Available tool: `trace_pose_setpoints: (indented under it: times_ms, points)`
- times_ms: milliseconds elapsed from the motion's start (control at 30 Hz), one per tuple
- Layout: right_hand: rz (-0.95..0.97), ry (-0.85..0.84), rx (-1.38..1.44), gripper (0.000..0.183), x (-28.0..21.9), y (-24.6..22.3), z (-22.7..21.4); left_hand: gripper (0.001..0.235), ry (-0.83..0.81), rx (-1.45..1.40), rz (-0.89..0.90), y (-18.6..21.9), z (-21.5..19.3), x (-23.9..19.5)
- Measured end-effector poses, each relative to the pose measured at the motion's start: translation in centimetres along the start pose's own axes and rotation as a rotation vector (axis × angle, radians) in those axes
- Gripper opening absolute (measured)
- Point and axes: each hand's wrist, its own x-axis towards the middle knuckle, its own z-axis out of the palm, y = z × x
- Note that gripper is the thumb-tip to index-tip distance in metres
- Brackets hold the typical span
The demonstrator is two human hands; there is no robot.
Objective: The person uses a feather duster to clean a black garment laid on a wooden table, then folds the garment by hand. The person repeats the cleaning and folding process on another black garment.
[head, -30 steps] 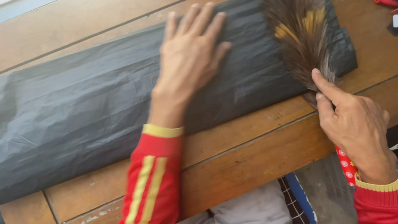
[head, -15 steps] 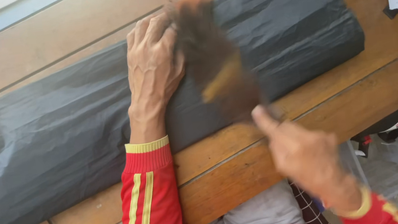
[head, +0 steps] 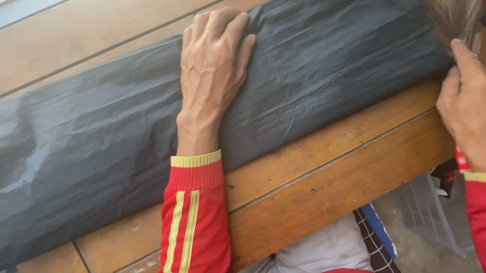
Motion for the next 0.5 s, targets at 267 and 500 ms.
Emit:
trace_pose_setpoints:
  times_ms: [267,500]
  points:
    - [-0.179,0.127,0.062,0.044,3.9,-1.3,-4.8,0.025,0.014,0.048,0.002,0.4,-0.3,-0.2]
    - [-0.393,0.233,0.699,0.05,7.4,-15.9,-15.1,0.018,0.012,0.076,0.003,0.4,0.2,-0.2]
